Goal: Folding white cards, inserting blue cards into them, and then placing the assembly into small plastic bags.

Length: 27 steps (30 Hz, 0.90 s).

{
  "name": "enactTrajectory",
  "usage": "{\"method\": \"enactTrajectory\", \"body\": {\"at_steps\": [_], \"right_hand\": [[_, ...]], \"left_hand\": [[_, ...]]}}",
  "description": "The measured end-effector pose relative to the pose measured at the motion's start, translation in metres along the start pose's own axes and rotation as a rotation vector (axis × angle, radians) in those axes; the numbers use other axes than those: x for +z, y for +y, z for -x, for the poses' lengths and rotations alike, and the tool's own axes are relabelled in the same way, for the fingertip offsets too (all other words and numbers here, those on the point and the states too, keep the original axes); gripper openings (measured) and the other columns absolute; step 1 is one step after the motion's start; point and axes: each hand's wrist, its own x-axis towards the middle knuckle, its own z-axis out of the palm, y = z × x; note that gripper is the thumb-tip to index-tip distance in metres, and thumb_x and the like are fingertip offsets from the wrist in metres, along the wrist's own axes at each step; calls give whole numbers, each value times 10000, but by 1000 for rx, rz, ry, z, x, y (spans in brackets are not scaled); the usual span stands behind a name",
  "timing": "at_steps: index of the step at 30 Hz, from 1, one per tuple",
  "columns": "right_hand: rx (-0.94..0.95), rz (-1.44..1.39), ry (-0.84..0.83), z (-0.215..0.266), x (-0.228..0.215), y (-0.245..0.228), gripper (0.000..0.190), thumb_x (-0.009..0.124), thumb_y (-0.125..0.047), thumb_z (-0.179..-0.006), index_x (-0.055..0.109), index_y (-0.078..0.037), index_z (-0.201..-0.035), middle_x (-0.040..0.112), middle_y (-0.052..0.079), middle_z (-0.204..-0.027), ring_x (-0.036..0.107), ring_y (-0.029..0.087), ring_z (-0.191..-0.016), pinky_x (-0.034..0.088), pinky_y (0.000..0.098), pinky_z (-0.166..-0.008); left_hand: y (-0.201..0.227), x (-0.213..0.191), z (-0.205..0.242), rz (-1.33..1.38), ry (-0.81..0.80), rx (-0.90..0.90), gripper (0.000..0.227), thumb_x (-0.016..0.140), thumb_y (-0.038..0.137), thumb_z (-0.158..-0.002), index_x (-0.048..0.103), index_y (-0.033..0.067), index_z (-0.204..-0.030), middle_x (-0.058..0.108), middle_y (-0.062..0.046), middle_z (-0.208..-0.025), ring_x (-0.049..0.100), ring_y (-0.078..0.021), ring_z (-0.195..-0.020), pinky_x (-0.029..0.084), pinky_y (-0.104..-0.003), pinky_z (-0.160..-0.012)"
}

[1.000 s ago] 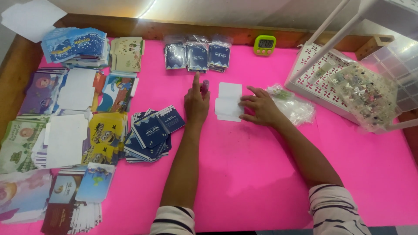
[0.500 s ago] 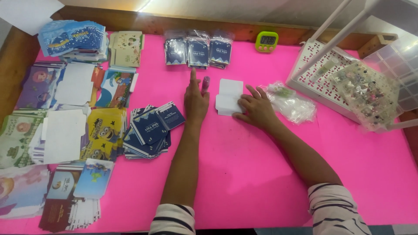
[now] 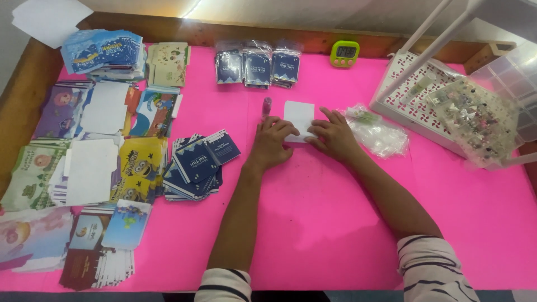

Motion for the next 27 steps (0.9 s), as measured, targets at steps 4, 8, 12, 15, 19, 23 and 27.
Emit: {"method": "enactTrajectory", "body": {"at_steps": [4,8,12,15,19,23,27], "right_hand": [[6,-1,-2,1,0,2,363,645,-594,-956,781,-268,-1042,768,23,-1099,547,326,-1404,424,532,-1109],[-6,-20,-63,1,-11,0,533,570,-726,-922,774,-256,-1067,759,36,-1158,502,336,-1446,391,541,-1139],[-11,-27,-85,-2,-15,-1,526,655,-712,-865,776,-254,-1091,748,37,-1197,488,347,-1450,389,549,-1139],[-13,-39,-90,2,-7,5,423,706,-601,-880,778,-250,-1104,742,32,-1206,488,347,-1449,395,552,-1133],[-29,-72,-148,0,-18,4,581,752,-680,-763,769,-256,-1160,727,43,-1236,450,369,-1473,364,572,-1159],[-43,-54,-138,-3,-19,1,635,801,-669,-708,757,-236,-1170,728,61,-1226,472,376,-1457,359,582,-1160],[-87,13,-103,-4,-18,1,584,766,-679,-753,747,-245,-1144,741,39,-1202,499,336,-1450,352,549,-1179]], "left_hand": [[-2,3,-4,-43,8,4,428,740,93,-682,742,321,-1045,696,110,-1058,550,-195,-1191,472,-466,-985],[5,-7,-3,-15,89,47,208,733,143,-784,772,291,-924,715,78,-911,610,-182,-1114,485,-451,-985],[5,-14,2,11,54,24,100,725,236,-786,780,276,-859,717,67,-819,628,-171,-1077,489,-424,-966],[1,-7,2,-8,-15,-13,100,699,238,-820,788,249,-863,721,33,-789,656,-181,-1031,498,-419,-950],[12,-25,2,43,-64,-34,151,753,288,-801,799,250,-940,744,13,-861,639,-194,-1073,470,-454,-1008],[9,-22,2,72,-141,-63,269,824,366,-749,794,268,-998,746,21,-992,609,-194,-1150,440,-480,-1056],[2,-10,0,50,-144,-49,205,800,299,-798,791,269,-1000,743,25,-998,623,-185,-1146,451,-468,-1051]]}}
